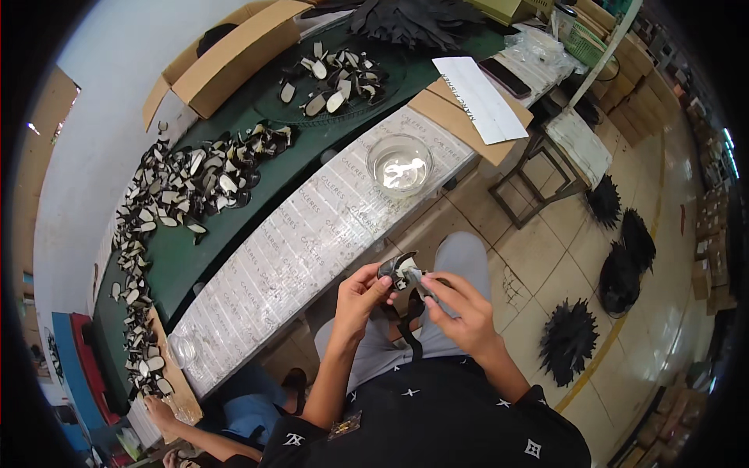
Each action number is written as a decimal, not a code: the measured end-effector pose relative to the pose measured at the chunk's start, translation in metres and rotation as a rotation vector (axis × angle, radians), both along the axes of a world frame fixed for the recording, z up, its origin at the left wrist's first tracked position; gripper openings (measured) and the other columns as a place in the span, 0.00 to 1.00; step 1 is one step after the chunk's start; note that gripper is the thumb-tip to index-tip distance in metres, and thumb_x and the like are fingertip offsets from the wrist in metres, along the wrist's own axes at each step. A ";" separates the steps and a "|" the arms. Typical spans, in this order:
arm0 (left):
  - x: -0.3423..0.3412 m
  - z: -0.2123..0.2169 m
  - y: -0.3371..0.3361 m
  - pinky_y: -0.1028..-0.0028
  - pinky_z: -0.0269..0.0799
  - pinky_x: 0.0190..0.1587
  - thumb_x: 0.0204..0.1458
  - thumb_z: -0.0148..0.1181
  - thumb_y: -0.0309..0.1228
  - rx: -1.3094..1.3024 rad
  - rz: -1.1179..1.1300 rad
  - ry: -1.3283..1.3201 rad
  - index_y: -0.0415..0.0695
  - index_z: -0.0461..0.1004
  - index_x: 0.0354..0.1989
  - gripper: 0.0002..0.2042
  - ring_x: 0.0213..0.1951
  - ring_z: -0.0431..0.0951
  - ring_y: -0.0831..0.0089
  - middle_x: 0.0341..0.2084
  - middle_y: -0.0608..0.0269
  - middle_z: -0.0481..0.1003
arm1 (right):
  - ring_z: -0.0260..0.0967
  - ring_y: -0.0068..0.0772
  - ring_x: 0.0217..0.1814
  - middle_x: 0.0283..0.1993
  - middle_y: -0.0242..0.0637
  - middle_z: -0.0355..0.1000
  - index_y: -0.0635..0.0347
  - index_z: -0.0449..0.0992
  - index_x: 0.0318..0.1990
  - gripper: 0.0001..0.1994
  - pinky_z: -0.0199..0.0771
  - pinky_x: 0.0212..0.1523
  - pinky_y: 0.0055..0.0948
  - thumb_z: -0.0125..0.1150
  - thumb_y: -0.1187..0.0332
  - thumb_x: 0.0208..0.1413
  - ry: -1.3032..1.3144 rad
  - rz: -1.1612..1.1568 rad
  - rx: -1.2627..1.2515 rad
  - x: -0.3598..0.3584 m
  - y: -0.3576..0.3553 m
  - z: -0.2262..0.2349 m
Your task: The person picks up shoe heel parts from the table, dips an applicator into a dish of liquid, and applies the liquid onto the heel pieces by hand.
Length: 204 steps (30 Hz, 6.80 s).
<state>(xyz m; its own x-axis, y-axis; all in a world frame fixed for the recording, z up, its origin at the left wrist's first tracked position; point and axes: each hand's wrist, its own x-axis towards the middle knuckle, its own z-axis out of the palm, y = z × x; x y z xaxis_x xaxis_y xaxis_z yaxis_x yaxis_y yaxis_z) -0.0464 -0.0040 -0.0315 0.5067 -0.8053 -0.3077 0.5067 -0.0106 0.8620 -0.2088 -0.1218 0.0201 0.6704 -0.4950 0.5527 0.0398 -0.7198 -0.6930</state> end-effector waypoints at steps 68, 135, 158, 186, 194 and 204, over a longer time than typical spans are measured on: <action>0.000 -0.011 0.008 0.80 0.77 0.31 0.59 0.56 0.31 0.008 -0.010 0.158 0.34 0.73 0.45 0.12 0.28 0.80 0.76 0.32 0.59 0.78 | 0.73 0.25 0.42 0.47 0.41 0.72 0.69 0.75 0.49 0.13 0.78 0.41 0.22 0.57 0.78 0.57 0.130 -0.024 0.462 0.006 -0.002 -0.004; -0.005 -0.009 0.006 0.75 0.78 0.38 0.61 0.54 0.31 -0.029 -0.109 0.087 0.38 0.69 0.48 0.11 0.34 0.80 0.73 0.36 0.60 0.76 | 0.72 0.32 0.35 0.44 0.45 0.71 0.62 0.69 0.55 0.16 0.78 0.30 0.26 0.47 0.64 0.65 -0.596 0.401 1.581 -0.020 -0.008 -0.036; -0.024 0.049 -0.010 0.78 0.76 0.36 0.58 0.55 0.22 -0.150 -0.177 0.004 0.33 0.69 0.47 0.11 0.33 0.78 0.75 0.33 0.56 0.76 | 0.72 0.30 0.43 0.47 0.42 0.72 0.67 0.71 0.51 0.13 0.75 0.41 0.29 0.48 0.71 0.63 -0.473 -0.173 1.097 -0.045 -0.023 -0.018; -0.019 0.024 -0.003 0.80 0.76 0.38 0.57 0.58 0.25 -0.070 -0.140 -0.093 0.35 0.70 0.46 0.11 0.34 0.79 0.78 0.34 0.60 0.77 | 0.73 0.37 0.41 0.44 0.43 0.71 0.64 0.76 0.45 0.15 0.75 0.40 0.28 0.61 0.81 0.48 0.212 -0.182 0.008 -0.011 -0.007 0.026; -0.011 0.027 0.006 0.74 0.79 0.36 0.60 0.55 0.28 -0.081 -0.139 0.073 0.35 0.69 0.45 0.10 0.33 0.81 0.71 0.33 0.56 0.77 | 0.73 0.27 0.41 0.45 0.40 0.72 0.67 0.75 0.48 0.12 0.76 0.42 0.24 0.57 0.78 0.56 0.039 -0.241 0.385 -0.023 -0.027 0.001; -0.023 0.049 0.004 0.74 0.77 0.24 0.54 0.61 0.28 -0.557 -0.243 0.585 0.39 0.66 0.40 0.11 0.26 0.79 0.65 0.29 0.52 0.76 | 0.69 0.18 0.32 0.35 0.32 0.74 0.64 0.76 0.49 0.11 0.71 0.35 0.18 0.54 0.70 0.63 0.055 -0.089 1.125 -0.024 -0.046 -0.170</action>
